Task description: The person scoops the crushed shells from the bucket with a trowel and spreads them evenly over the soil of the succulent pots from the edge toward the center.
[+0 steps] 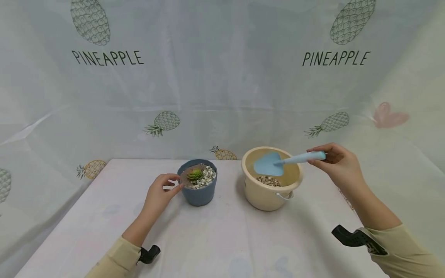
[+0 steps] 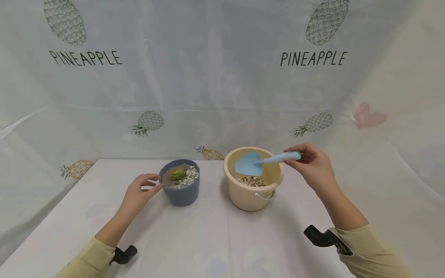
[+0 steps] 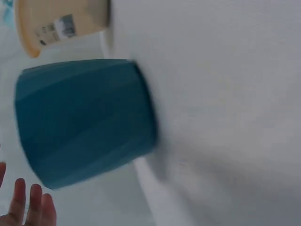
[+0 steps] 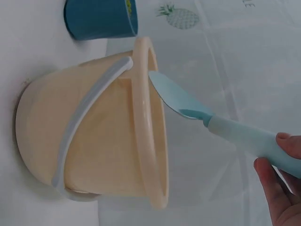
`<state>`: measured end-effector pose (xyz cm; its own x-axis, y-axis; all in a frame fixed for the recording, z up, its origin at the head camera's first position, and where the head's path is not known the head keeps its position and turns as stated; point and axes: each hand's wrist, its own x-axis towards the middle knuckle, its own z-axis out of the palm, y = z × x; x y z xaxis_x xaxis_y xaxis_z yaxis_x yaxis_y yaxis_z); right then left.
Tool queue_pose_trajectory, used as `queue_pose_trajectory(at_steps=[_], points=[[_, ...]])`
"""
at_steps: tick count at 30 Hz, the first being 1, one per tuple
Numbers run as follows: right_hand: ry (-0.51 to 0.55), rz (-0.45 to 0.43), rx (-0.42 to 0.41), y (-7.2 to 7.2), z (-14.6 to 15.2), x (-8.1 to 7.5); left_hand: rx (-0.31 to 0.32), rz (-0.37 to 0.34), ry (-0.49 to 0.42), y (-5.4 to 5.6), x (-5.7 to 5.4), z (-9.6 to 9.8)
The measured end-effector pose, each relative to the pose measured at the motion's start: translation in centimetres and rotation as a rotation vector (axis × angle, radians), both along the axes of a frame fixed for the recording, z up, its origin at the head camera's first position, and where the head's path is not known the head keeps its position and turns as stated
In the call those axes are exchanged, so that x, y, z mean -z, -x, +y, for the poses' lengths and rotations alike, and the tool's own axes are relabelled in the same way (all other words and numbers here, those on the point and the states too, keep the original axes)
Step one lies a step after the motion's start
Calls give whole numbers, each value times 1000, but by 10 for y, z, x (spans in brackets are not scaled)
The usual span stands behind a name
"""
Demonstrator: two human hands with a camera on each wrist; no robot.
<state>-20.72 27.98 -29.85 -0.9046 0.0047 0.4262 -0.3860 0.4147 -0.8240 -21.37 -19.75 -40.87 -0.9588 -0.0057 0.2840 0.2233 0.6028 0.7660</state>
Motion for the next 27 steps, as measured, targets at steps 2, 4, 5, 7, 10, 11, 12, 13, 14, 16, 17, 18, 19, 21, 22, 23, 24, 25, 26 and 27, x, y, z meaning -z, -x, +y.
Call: queue_pose_trajectory(at_steps=[2, 4, 5, 7, 10, 11, 12, 13, 14, 16, 17, 18, 19, 21, 22, 23, 24, 25, 26, 27], points=[[-19, -3, 0, 1, 1, 2, 8, 50, -22, -1, -11, 9], [-29, -8, -8, 2, 1, 5, 45, 90, -33, -1, -22, 22], [-35, -12, -11, 2, 0, 7, 71, 108, -33, 0, -27, 30], [-48, -21, -6, 3, -2, 11, 128, 110, -44, 3, -33, 47], [-53, -41, 16, 5, -6, 16, 198, 82, -49, 9, -40, 73], [-59, -46, 28, 5, -8, 18, 219, 66, -52, 11, -41, 80], [-66, -53, 38, 6, -9, 20, 242, 44, -59, 14, -43, 88], [-69, -60, 43, 6, -9, 21, 262, 21, -66, 16, -45, 96], [-70, -65, 44, 7, -9, 23, 279, -4, -77, 19, -46, 103], [-63, -75, 32, 7, -9, 26, 315, -62, -115, 24, -47, 115], [-56, -76, 18, 8, -9, 27, 331, -93, -134, 26, -46, 122], [-45, -79, 0, 9, -9, 29, 349, -125, -157, 29, -45, 128], [-31, -83, -17, 10, -9, 31, 364, -159, -178, 31, -44, 134], [-2, -94, -51, 14, -10, 34, 397, -222, -200, 37, -39, 147], [5, -102, -60, 16, -11, 36, 408, -249, -202, 41, -36, 153], [6, -109, -69, 19, -11, 38, 422, -270, -204, 44, -33, 159], [1, -119, -74, 22, -11, 39, 429, -286, -205, 47, -30, 164], [-5, -126, -76, 25, -11, 41, 433, -302, -208, 50, -27, 168], [-12, -131, -79, 27, -11, 42, 436, -311, -210, 53, -24, 173], [-23, -136, -82, 30, -11, 42, 438, -316, -217, 55, -21, 176]])
